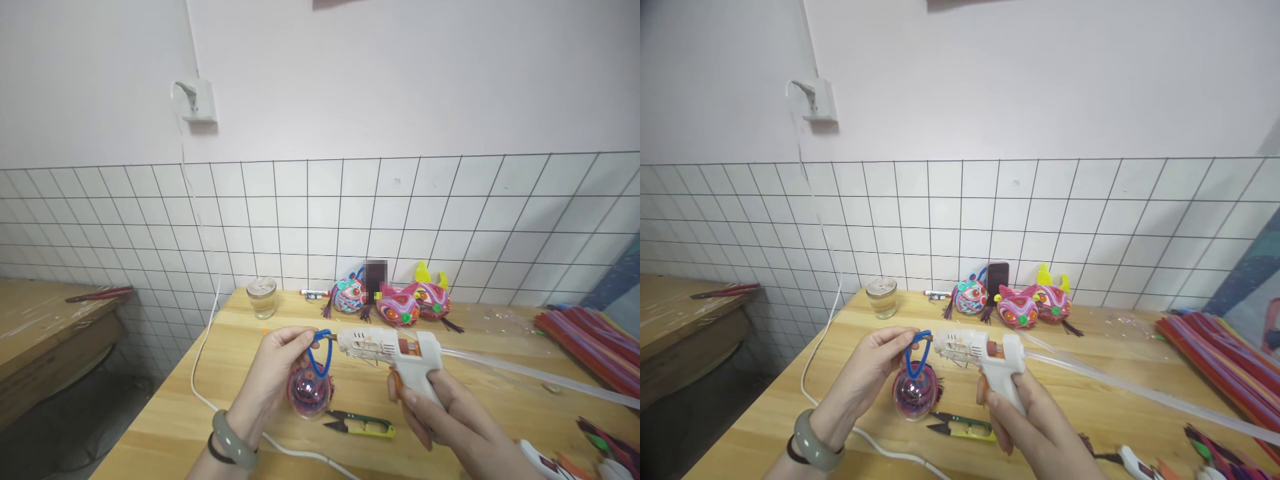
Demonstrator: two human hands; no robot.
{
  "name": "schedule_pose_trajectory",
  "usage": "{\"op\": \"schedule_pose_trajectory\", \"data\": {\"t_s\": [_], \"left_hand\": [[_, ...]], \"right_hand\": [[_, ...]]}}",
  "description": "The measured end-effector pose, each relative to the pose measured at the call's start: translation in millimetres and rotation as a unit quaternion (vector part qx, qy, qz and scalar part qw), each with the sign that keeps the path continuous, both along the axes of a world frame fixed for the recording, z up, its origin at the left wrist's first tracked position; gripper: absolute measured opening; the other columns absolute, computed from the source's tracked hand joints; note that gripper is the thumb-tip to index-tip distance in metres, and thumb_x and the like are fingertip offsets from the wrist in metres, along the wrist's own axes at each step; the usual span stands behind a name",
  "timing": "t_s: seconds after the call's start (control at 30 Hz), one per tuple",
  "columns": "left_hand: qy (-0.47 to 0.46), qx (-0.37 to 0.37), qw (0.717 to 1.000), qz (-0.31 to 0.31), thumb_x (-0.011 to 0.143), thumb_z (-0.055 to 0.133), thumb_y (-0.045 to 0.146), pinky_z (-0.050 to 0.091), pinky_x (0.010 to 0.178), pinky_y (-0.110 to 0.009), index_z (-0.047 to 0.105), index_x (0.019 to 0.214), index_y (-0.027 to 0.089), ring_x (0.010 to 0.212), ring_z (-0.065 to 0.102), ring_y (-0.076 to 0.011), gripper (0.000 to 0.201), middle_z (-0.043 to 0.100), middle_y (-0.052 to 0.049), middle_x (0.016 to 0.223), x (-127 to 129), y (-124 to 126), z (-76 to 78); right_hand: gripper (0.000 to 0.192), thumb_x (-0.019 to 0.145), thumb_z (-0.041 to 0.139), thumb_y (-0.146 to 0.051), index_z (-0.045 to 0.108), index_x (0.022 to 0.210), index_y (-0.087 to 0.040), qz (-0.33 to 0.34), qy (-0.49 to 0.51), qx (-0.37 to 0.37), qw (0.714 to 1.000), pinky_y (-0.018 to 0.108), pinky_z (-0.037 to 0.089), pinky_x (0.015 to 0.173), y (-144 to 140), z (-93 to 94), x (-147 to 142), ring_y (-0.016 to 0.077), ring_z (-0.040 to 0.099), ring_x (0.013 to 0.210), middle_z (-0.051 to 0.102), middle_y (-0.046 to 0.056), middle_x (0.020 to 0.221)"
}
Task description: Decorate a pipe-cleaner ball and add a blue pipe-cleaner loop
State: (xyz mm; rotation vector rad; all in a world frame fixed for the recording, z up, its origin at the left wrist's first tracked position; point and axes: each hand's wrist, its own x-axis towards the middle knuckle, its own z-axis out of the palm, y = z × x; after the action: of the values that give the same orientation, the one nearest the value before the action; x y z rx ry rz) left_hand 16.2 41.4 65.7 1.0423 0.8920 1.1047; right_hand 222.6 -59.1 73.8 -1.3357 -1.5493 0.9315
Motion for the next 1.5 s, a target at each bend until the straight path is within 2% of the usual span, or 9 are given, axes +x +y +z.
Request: {"op": "schedule_pose_trajectory", "data": {"t_s": [0.17,0.33,0.47,0.87,1.03,1.2,1.4,1.5], "left_hand": [[-0.005,-0.001,1.000,-0.002,0.061,0.072,0.031,0.037,0.051,-0.022,0.071,0.074,0.012,0.053,0.051,-0.0106,0.023,0.067,-0.006,0.067,0,1,-0.2],[-0.001,-0.003,1.000,0.008,0.058,0.074,0.033,0.036,0.050,-0.022,0.072,0.073,0.012,0.052,0.050,-0.0105,0.025,0.067,-0.006,0.066,0,0,0.9],[-0.001,-0.002,1.000,0.010,0.057,0.074,0.032,0.035,0.048,-0.021,0.072,0.073,0.012,0.048,0.046,-0.0081,0.026,0.065,-0.004,0.063,0,0,2.7],[0.031,0.032,0.999,0.016,0.061,0.071,0.033,0.038,0.052,-0.023,0.072,0.075,0.013,0.058,0.054,-0.0130,0.024,0.068,-0.007,0.070,-2,-1,1.9],[0.052,0.040,0.998,0.018,0.062,0.070,0.034,0.034,0.048,-0.021,0.072,0.073,0.013,0.053,0.050,-0.0109,0.023,0.068,-0.006,0.068,0,-1,1.2],[0.060,0.041,0.997,0.018,0.062,0.070,0.034,0.034,0.048,-0.022,0.072,0.073,0.012,0.052,0.048,-0.0108,0.024,0.066,-0.006,0.065,0,-2,1.7],[0.061,0.065,0.996,0.020,0.064,0.069,0.032,0.034,0.049,-0.022,0.071,0.067,0.013,0.050,0.044,-0.0096,0.020,0.062,-0.003,0.059,-1,-2,2.9],[0.064,0.065,0.996,0.013,0.065,0.069,0.032,0.035,0.050,-0.022,0.071,0.069,0.013,0.051,0.045,-0.0100,0.020,0.063,-0.003,0.061,-2,-1,2.6]], "right_hand": [[0.030,0.084,0.041,-0.048,0.051,0.074,-0.021,-0.010,-0.001,0.001,1.000,0.029,0.041,0.062,0,2.2,-1,0.0213,0.053,0.075,0.054,0.002,0.063],[0.032,0.084,0.040,-0.049,0.053,0.076,-0.021,-0.004,-0.004,-0.005,1.000,0.030,0.042,0.061,0,2.9,-1,0.0195,0.052,0.064,0.049,-0.001,0.054],[0.032,0.083,0.041,-0.049,0.053,0.076,-0.021,-0.018,-0.011,-0.003,1.000,0.029,0.041,0.061,-1,2.9,0,0.0212,0.053,0.072,0.053,0.002,0.060],[0.036,0.082,0.041,-0.054,0.055,0.080,-0.020,-0.032,-0.009,-0.005,0.999,0.027,0.039,0.053,-3,2.3,1,0.0154,0.044,0.052,0.042,-0.004,0.050],[0.036,0.082,0.040,-0.053,0.055,0.076,-0.021,-0.035,-0.012,0.001,0.999,0.026,0.040,0.053,-3,3.8,-1,0.0166,0.046,0.054,0.043,-0.002,0.051],[0.039,0.082,0.043,-0.050,0.048,0.056,-0.021,-0.022,-0.005,0.000,1.000,0.024,0.040,0.052,-4,3.4,0,0.0134,0.045,0.051,0.051,0.000,0.058],[0.033,0.083,0.045,-0.046,0.052,0.063,-0.021,-0.057,-0.004,0.010,0.998,0.027,0.039,0.057,-3,1.8,6,0.0153,0.046,0.053,0.046,-0.003,0.049],[0.036,0.082,0.046,-0.048,0.047,0.059,-0.021,-0.041,0.048,-0.003,0.998,0.026,0.035,0.050,0,-0.5,10,0.0132,0.042,0.046,0.047,-0.003,0.046]]}}
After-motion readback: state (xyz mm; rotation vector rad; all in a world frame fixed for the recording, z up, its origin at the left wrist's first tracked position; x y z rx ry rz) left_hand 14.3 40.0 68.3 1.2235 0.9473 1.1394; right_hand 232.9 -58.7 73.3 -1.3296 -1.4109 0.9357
